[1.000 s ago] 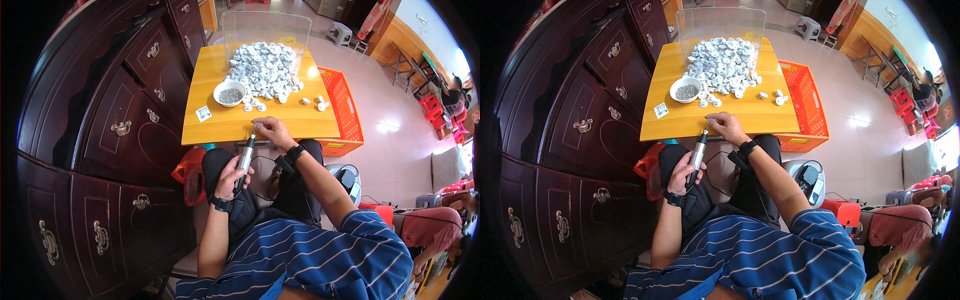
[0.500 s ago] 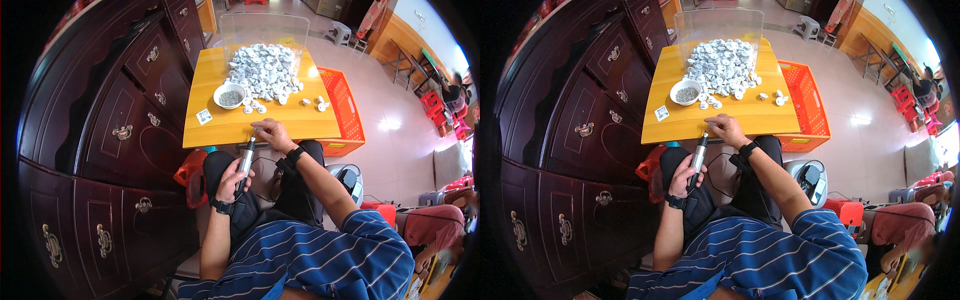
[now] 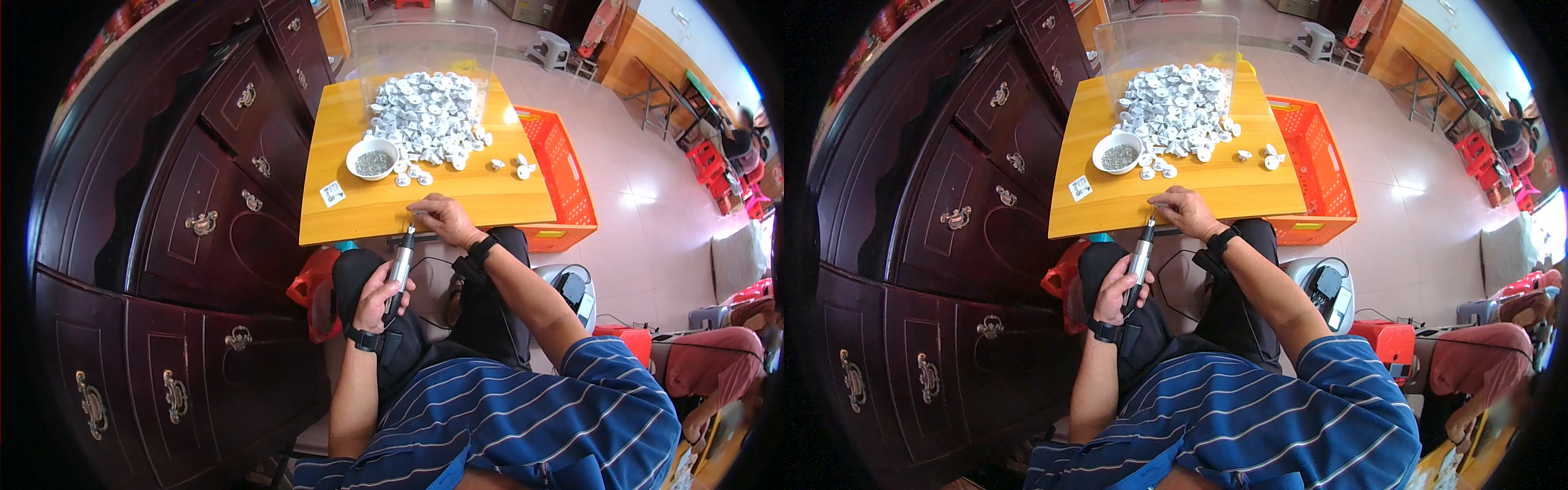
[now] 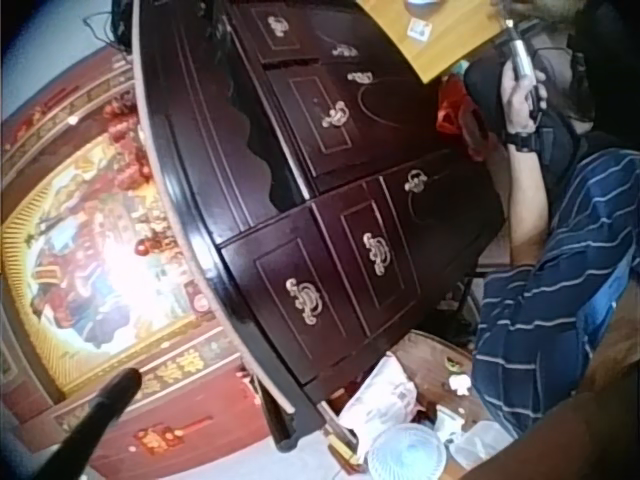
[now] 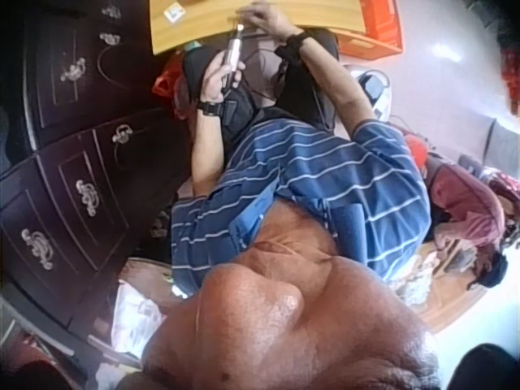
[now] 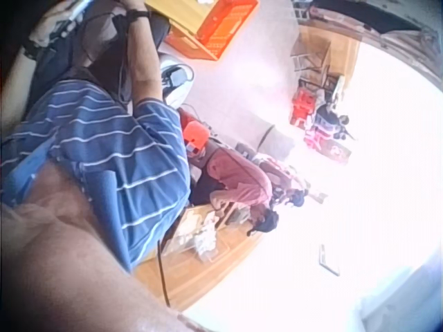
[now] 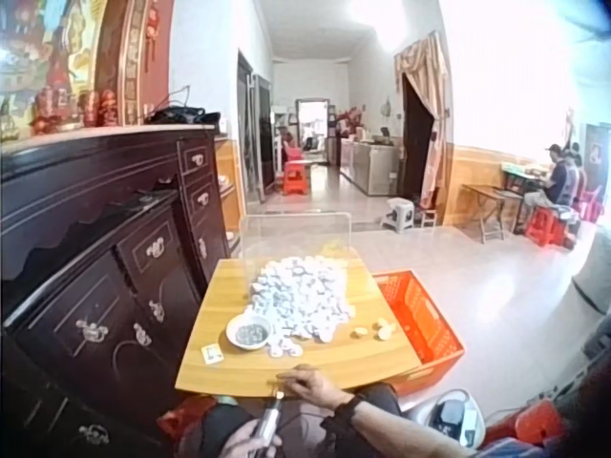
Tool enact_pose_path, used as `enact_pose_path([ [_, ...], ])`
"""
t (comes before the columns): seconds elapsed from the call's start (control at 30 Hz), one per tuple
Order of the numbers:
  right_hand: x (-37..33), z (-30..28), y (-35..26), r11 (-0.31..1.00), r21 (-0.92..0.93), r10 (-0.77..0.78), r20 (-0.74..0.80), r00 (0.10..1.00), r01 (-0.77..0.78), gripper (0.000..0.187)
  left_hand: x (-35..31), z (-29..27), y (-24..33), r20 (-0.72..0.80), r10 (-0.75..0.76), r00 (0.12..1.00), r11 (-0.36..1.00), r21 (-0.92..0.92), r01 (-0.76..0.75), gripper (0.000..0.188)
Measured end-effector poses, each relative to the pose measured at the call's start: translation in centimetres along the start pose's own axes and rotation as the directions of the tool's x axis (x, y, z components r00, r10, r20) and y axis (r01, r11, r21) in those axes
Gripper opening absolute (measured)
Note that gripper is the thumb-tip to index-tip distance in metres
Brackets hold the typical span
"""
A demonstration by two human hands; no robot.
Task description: Using a handheld rotary tool to polish or grind small white plastic components.
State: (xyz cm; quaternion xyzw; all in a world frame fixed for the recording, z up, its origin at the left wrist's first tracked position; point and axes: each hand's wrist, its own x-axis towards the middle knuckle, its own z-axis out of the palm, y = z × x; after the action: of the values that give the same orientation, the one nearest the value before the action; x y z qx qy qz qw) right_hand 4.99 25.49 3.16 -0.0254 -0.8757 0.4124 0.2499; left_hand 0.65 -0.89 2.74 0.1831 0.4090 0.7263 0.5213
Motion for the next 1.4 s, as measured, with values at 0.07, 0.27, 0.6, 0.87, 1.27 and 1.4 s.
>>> enact_pose_path([
  [0.07, 0.0, 0.0, 0.0, 1.0, -0.012, 0.008, 0.008, 1.0, -0.008, 0.027, 0.0, -0.1, -0.1, -0.005, -0.002, 1.0, 1.0, 0.005, 0.002, 0.054],
  [0.27, -0.1, 0.1, 0.1, 1.0, -0.013, 0.019, 0.016, 1.0, -0.019, 0.027, 0.1, -0.1, -0.1, -0.014, -0.007, 1.0, 1.0, 0.021, 0.008, 0.054],
  [0.6, -0.2, 0.3, 0.1, 1.0, 0.013, 0.023, -0.023, 0.999, -0.023, 0.022, 0.2, -0.2, 0.1, 0.049, 0.003, 0.999, 0.999, -0.033, -0.001, 0.054],
  [0.87, -0.3, 0.2, 0.0, 0.996, 0.051, 0.074, -0.017, 0.997, -0.073, 0.022, 0.2, -0.1, 0.2, 0.051, -0.015, 0.999, 0.999, -0.029, 0.016, 0.053],
  [1.27, -0.3, -2.2, -0.3, 0.977, 0.11, 0.188, -0.048, 0.981, -0.182, 0.021, 0.1, -0.9, 0.2, 0.139, -0.011, 0.99, 0.999, -0.035, 0.016, 0.062],
  [1.4, -1.0, -5.9, 2.1, 0.923, -0.377, 0.029, -0.128, 0.991, -0.075, 0.016, 0.0, -1.1, 0.3, 0.123, -0.014, 0.992, 0.999, -0.029, 0.018, 0.061],
])
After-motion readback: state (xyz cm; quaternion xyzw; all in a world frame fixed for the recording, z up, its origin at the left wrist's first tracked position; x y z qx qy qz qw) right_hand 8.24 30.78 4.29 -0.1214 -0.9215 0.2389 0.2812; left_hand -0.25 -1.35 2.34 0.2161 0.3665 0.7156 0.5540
